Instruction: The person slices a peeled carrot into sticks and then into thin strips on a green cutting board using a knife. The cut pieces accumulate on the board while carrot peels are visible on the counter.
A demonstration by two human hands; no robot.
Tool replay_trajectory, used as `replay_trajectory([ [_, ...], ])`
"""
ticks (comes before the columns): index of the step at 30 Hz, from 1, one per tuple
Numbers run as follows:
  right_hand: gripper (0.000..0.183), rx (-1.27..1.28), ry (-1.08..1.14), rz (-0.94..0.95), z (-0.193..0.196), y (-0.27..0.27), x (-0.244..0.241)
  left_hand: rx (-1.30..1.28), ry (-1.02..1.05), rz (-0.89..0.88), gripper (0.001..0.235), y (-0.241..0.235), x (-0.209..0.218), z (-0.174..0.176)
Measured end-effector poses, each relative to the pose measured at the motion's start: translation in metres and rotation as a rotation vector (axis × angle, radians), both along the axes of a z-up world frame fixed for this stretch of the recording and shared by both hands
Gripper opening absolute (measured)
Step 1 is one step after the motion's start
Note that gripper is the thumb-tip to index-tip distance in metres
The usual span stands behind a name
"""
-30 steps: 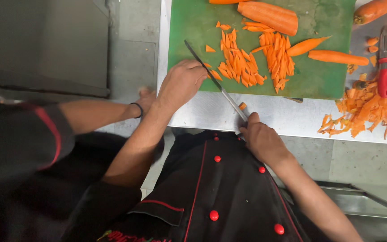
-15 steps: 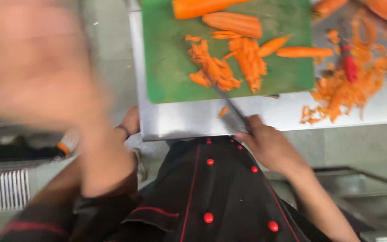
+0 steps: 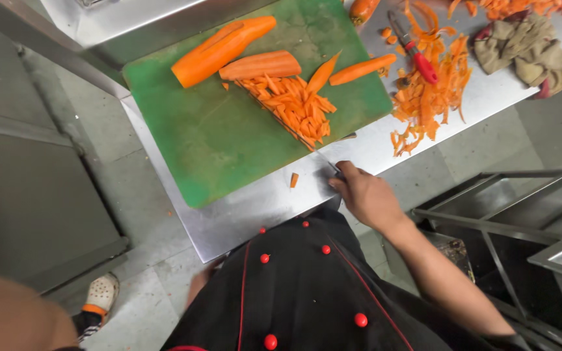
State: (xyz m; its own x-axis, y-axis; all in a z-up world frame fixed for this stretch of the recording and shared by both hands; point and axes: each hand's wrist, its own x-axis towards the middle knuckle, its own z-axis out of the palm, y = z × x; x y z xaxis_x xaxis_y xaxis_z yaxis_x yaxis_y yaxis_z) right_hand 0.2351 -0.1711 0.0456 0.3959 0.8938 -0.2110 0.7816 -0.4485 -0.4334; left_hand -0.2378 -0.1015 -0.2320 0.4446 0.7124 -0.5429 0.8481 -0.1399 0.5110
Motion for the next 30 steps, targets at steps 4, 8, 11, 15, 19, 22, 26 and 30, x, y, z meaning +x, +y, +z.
replay_trajectory([
  [4,0.038,0.031,0.051,0.051,0.0,-0.011,0.006,0.007,-0.195,0.118,0.025,0.012,0.041,0.081],
  [8,0.038,0.187,0.192,0.039,0.005,-0.011,0.028,0.352,-0.708,0.222,0.019,0.054,0.151,0.224],
  [11,0.035,0.216,0.202,-0.129,0.011,-0.009,0.064,0.669,-1.097,0.039,0.014,0.067,0.218,0.37],
  [15,0.029,0.318,0.227,-0.244,0.011,-0.007,0.112,0.767,-1.157,-0.234,0.009,0.115,0.37,0.421],
  [19,0.023,0.377,0.348,-0.298,0.012,-0.006,0.142,0.723,-0.463,-0.279,0.024,0.157,0.476,0.306],
  [22,0.022,0.361,0.443,-0.314,0.012,-0.008,0.154,0.645,-0.169,-0.337,0.029,0.176,0.496,0.239],
  [26,0.024,0.332,0.513,-0.28,0.008,-0.009,0.162,0.704,-0.111,-0.32,0.009,0.189,0.496,0.244],
  [30,0.024,0.298,0.489,-0.061,0.009,0.002,0.166,0.488,-0.498,0.106,0.025,0.192,0.438,0.28],
])
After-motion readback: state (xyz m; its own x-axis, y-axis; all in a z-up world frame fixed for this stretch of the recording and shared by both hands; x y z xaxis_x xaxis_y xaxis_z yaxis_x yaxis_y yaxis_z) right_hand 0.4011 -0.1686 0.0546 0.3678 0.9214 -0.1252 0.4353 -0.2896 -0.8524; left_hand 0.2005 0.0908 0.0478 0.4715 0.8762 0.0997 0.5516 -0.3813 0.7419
